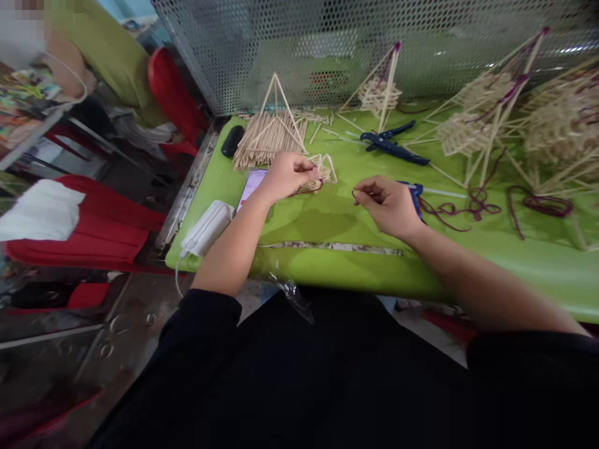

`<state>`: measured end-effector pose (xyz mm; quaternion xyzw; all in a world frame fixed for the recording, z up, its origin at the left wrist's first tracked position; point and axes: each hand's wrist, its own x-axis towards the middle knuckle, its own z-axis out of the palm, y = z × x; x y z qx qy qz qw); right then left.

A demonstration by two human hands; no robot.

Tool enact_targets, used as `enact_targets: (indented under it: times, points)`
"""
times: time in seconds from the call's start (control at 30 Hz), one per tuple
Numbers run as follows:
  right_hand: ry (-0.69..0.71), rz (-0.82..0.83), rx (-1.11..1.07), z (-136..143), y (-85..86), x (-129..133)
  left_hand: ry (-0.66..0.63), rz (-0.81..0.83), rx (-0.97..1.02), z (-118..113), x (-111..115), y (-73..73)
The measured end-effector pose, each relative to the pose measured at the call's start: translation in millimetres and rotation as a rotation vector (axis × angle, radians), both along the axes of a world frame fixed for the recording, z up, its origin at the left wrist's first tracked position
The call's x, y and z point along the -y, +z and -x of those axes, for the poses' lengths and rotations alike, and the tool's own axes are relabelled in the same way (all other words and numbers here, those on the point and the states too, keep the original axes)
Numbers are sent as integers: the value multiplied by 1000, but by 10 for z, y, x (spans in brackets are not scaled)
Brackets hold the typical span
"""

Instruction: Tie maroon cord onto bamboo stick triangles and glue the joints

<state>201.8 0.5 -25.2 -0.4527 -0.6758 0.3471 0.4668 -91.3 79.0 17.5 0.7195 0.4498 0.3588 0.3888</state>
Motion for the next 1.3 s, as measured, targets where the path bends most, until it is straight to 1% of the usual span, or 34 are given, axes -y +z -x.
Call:
enact_targets:
  times: [0.1,0.2,0.27,0.4,0.47,0.53,0.6,0.7,0.77,0.83,0.93,1.0,1.1,1.2,1.3]
  points:
    - [-7,16,-12,41,-4,-19,-74,1,52,-125,110,17]
    - [5,-3,23,59,53,17,-139,-5,108,-233,204,23]
    - [1,-49,55,60,102,61,-163,-23,135,-273,238,15]
    - [-52,-153,74,66,182,141,-166,-6,125,-273,224,-47]
    - [-89,-169,41,74,201,162,-166,-14,115,-259,201,-83]
    - [-111,-170,14,80,204,166,-164,-59,110,-254,186,-100]
    - [-113,-178,1,74,192,153,-163,-126,115,-261,184,-97]
    - [-73,-171,-36,29,161,90,-149,-212,146,-277,190,-72]
    - [-57,-153,-60,-24,133,19,-137,-218,178,-281,190,-62]
    - [-88,-154,-76,-80,95,-64,-151,-168,230,-281,187,-67]
    - [-158,-160,-113,-128,30,-158,-213,-39,294,-295,187,-102]
    - [-169,-132,-155,-121,-3,-173,-255,52,301,-328,203,-135]
    - [-148,-47,-264,-66,-9,-128,-323,153,328,-410,258,-186]
    - [-82,81,-428,-8,22,-68,-399,225,372,-505,337,-227]
    - [-37,146,-550,15,48,-44,-406,314,390,-582,404,-257]
